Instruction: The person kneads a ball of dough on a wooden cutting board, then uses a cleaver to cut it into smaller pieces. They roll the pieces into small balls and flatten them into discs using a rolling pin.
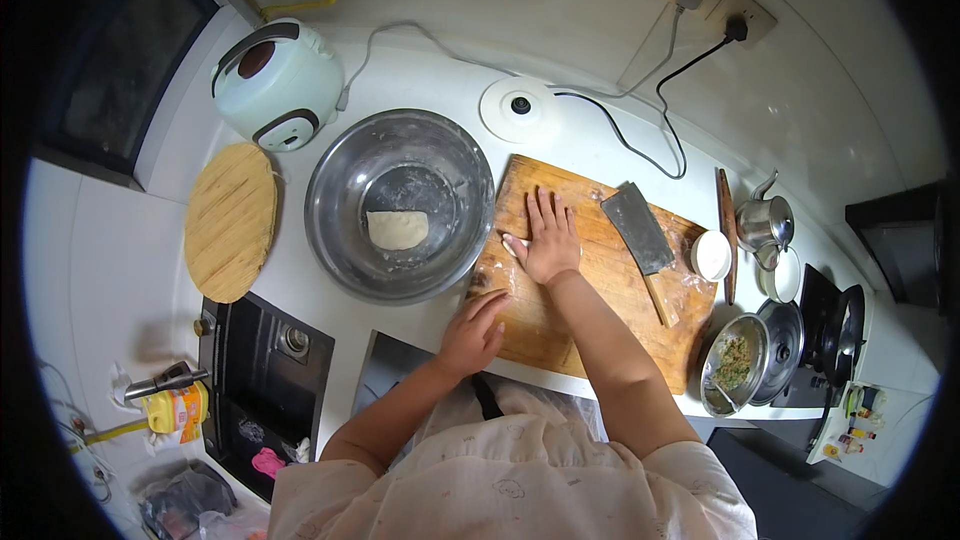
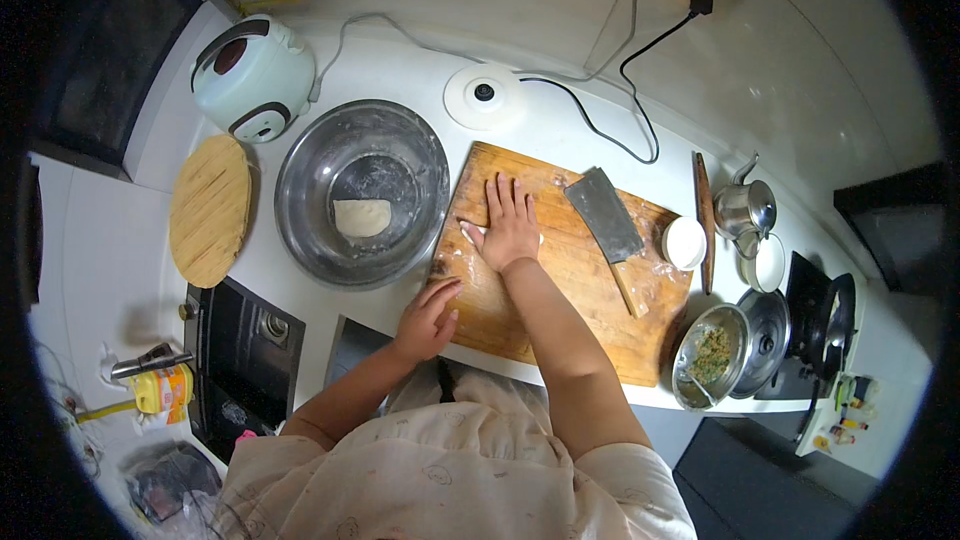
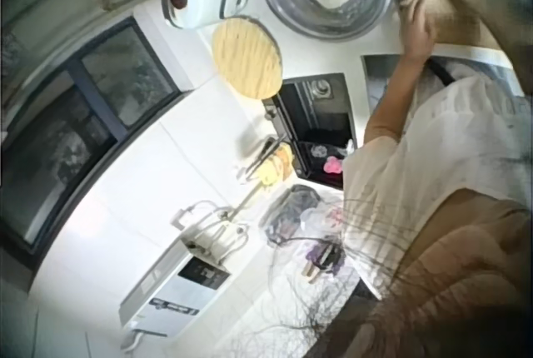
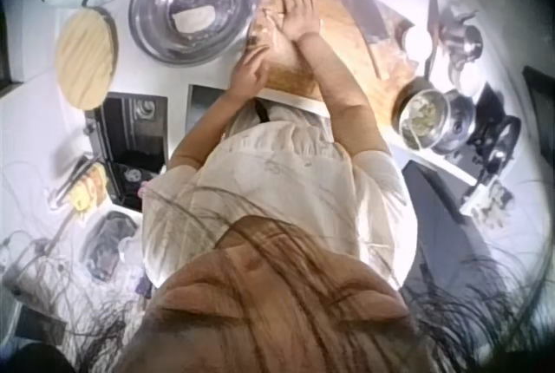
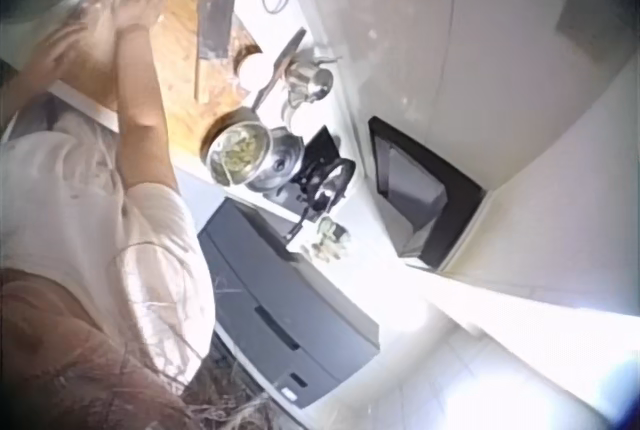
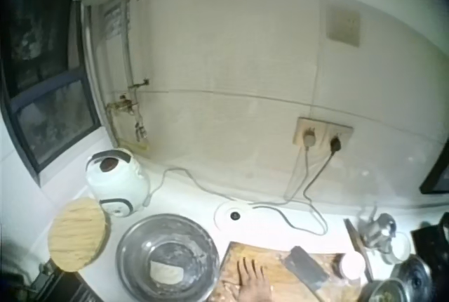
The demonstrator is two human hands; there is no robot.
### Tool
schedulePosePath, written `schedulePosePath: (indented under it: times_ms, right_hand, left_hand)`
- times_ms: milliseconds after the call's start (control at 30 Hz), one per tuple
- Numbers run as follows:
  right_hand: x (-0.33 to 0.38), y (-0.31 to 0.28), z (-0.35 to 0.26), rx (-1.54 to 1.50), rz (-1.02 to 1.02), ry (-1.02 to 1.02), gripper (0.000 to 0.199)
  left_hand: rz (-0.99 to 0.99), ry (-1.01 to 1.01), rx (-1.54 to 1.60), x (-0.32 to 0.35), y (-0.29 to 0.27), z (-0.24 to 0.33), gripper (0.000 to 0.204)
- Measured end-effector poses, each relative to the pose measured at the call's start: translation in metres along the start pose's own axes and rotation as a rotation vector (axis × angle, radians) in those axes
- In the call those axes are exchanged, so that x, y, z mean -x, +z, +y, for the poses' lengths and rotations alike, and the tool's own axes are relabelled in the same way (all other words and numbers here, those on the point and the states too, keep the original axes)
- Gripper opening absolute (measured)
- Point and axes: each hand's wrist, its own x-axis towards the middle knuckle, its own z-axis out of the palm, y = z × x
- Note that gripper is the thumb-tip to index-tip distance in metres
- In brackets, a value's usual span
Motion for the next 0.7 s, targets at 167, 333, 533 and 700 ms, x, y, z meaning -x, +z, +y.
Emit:
schedulePosePath:
  times_ms: [167,333,533,700]
  right_hand:
    - [0.073,-0.004,0.0,-0.089,0.048,-0.122,0.09]
    - [0.165,0.0,-0.002,-0.202,-0.097,-0.106,0.093]
    - [0.06,0.003,0.005,-0.114,0.021,-0.05,0.088]
    - [0.038,-0.002,0.009,-0.137,0.044,-0.039,0.087]
  left_hand:
    - [0.025,0.026,-0.016,-0.003,0.013,0.005,0.06]
    - [-0.017,0.069,-0.016,0.001,0.021,-0.002,0.068]
    - [-0.023,0.067,-0.044,-0.01,0.021,0.005,0.07]
    - [-0.026,0.047,-0.052,-0.014,0.032,0.006,0.074]
